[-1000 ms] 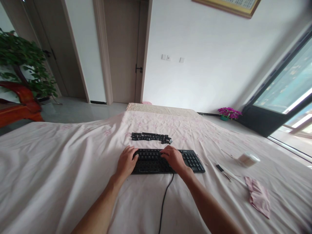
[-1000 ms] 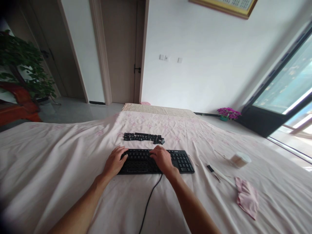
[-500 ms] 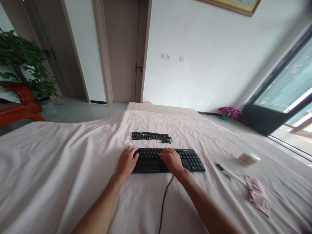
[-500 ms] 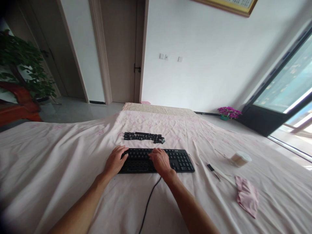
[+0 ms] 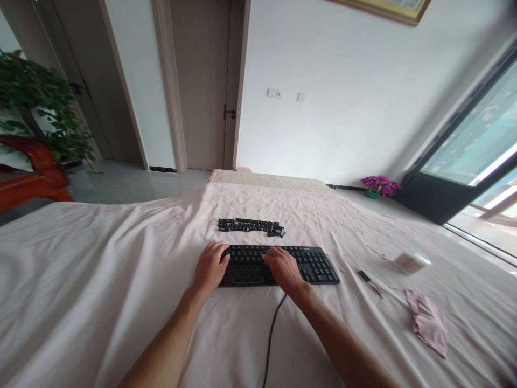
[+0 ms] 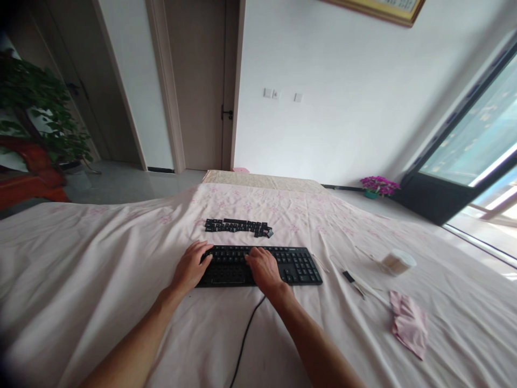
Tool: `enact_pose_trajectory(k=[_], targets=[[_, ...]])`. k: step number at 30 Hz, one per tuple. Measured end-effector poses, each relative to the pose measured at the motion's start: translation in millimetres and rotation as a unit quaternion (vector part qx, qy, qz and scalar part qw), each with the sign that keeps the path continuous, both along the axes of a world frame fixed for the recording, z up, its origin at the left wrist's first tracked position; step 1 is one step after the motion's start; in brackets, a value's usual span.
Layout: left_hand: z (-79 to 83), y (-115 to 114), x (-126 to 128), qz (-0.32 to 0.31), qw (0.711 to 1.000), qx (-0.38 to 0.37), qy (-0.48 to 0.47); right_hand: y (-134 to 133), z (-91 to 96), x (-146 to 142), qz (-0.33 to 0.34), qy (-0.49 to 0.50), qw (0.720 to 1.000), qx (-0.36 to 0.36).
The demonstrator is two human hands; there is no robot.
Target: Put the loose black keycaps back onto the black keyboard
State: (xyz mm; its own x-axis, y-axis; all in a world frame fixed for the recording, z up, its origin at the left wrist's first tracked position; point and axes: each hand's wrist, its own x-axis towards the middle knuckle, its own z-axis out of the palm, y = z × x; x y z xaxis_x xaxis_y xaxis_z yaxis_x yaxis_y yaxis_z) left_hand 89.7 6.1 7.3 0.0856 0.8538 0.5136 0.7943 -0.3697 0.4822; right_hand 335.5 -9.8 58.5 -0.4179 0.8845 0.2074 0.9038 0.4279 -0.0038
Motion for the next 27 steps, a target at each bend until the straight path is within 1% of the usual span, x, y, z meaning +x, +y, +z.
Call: enact_pose_trajectory(k=[4,9,12,14,17,18,21,22,24,27], targets=[[-2.0,1,-1,0.003,1.000,-0.004,0.002,-7,-2.9,1,0.003,-0.005,1.000,0.008],[-2.4,0,0,0.003,1.000,-0.001,0.001,-18,-9.1,-1,-0.014,-0.009,0.999,0.028],[-1.0,-1,0,0.002,1.000,0.001,-0.001,-20,-9.9,-1,-0.014,-0.002,1.000,0.025],[-0.5,-1,0,0.002,1.000,0.000,-0.004,-16,-7.8,3,-0.009,0.008,1.000,0.011],[-1.3,-1,1,-0.001,1.000,0.001,-0.008,4,-2.6,11,-0.013,0.042,0.999,-0.008],[-2.0,0,0,-0.001,1.000,0.002,-0.007,14,-0.9,14,-0.027,0.059,0.998,-0.005],[-4.2,1,0,-0.001,1.000,0.004,0.004,47,2.5,19,-0.110,0.088,0.990,0.020],[-4.6,1,0,0.000,1.000,0.004,0.007,58,2.9,20,-0.132,0.084,0.987,0.021],[-4.5,1,-1,0.001,1.000,0.002,0.009,77,2.3,19,-0.156,0.059,0.986,0.017],[-2.9,1,0,0.002,1.000,0.000,0.005,95,-0.9,16,-0.161,0.016,0.987,0.010]])
